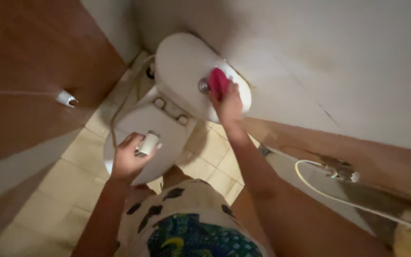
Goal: The person cleans the exterior and rim of a toilet using a brush and a handheld sprayer.
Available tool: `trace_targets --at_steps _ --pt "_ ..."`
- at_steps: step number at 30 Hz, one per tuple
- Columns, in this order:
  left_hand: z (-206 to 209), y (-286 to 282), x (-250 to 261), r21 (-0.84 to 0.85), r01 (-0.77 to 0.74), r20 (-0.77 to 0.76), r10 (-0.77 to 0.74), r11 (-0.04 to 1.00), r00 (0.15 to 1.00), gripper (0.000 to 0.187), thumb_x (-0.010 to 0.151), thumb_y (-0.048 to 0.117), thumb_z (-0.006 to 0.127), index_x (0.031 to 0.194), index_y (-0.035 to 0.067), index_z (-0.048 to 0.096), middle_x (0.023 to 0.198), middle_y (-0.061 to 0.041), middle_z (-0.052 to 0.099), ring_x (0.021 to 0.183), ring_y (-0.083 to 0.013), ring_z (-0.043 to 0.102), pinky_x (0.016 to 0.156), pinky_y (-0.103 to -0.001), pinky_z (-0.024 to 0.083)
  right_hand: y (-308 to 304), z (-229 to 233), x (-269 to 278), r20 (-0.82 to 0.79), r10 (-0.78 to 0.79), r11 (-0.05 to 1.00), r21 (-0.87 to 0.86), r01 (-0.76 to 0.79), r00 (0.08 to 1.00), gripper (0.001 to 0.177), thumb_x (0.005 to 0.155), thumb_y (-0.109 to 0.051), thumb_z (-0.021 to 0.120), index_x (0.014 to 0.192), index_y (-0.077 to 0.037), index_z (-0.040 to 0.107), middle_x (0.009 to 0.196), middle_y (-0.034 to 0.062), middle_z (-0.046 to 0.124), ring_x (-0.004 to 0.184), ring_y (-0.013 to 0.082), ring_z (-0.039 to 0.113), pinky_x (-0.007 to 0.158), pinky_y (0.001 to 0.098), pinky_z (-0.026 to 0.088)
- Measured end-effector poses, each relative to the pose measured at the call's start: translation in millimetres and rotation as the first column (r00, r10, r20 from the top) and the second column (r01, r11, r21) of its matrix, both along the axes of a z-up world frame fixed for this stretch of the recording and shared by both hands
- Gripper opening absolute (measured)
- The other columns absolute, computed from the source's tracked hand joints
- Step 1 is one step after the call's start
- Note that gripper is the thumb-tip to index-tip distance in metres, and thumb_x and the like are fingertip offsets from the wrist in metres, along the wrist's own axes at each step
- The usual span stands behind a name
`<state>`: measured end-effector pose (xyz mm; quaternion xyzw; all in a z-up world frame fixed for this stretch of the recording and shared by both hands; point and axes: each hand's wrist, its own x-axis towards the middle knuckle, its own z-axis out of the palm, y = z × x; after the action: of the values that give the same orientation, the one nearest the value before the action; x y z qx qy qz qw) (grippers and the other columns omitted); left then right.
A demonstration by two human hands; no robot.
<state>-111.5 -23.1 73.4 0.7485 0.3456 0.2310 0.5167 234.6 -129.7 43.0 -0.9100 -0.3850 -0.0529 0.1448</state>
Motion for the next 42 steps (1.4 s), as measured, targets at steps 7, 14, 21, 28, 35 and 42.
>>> trace_targets --at_steps 7,14,21,28,35,42 --pt "-12.1 -6.9 -11.4 0.068 -0.042 0.011 0.041 0.997 0.999 0.036 0.083 0.026 0.086 0.103 0.001 0.069 0.097 -0.014 0.069 0.083 -0.0296 0.068 0.073 -0.038 0.055 -29.0 15.4 27.6 0.047 -0.016 0.998 0.055 0.013 0.999 0.081 0.083 -0.045 0.083 0.138 0.004 0.048 0.115 0.0286 0.064 0.095 0.0458 0.066 0.077 0.0510 0.055" --pt "-4.6 -2.4 2.7 -0.113 -0.002 0.065 0.010 0.994 0.998 0.033 0.082 0.023 0.084 0.101 0.000 0.068 0.097 -0.014 0.069 0.082 -0.0294 0.069 0.069 -0.038 0.057 -55.7 47.1 -2.8 -0.105 -0.002 1.000 -0.016 0.000 0.994 0.061 0.086 -0.041 0.084 0.118 -0.002 0.052 0.102 0.0240 0.066 0.091 0.0430 0.068 0.076 0.0498 0.054" --pt "-3.8 1.4 3.0 0.012 0.024 0.121 -0.025 1.000 0.992 0.030 0.081 0.019 0.086 0.095 0.000 0.068 0.093 -0.015 0.070 0.077 -0.0306 0.069 0.068 -0.038 0.057 -60.2 39.5 -32.8 -0.144 0.064 0.995 -0.066 -0.074 0.988 0.057 0.082 -0.034 0.084 0.114 0.001 0.052 0.100 0.0252 0.065 0.089 0.0449 0.067 0.075 0.0508 0.054" --pt "-9.2 0.4 2.0 -0.003 0.036 0.110 -0.035 0.999 0.993 0.032 0.082 0.020 0.087 0.096 -0.002 0.068 0.091 -0.015 0.070 0.072 -0.0281 0.069 0.062 -0.036 0.057 -54.4 40.7 2.9 -0.244 -0.066 0.986 0.133 0.101 0.968 0.057 0.086 -0.036 0.083 0.121 0.000 0.055 0.096 0.0218 0.069 0.081 0.0405 0.070 0.072 0.0467 0.056" --pt "-2.3 7.2 4.9 0.080 0.069 0.160 -0.081 0.994 0.984 0.031 0.082 0.018 0.085 0.097 -0.002 0.066 0.093 -0.017 0.069 0.080 -0.0331 0.067 0.071 -0.040 0.056 -62.3 56.5 -10.5 -0.270 -0.188 0.982 -0.036 0.186 0.944 0.049 0.086 -0.035 0.083 0.112 -0.003 0.057 0.090 0.0203 0.070 0.079 0.0362 0.071 0.070 0.0444 0.056" --pt "-5.8 0.9 3.8 -0.065 0.091 0.082 -0.086 0.994 0.993 0.031 0.082 0.020 0.082 0.100 0.000 0.066 0.095 -0.018 0.069 0.084 -0.0361 0.067 0.074 -0.042 0.055 -87.0 24.5 -40.5 -0.156 0.042 0.975 -0.210 -0.075 0.987 0.053 0.079 -0.032 0.087 0.106 0.000 0.055 0.097 0.0203 0.066 0.085 0.0402 0.068 0.071 0.0484 0.056"
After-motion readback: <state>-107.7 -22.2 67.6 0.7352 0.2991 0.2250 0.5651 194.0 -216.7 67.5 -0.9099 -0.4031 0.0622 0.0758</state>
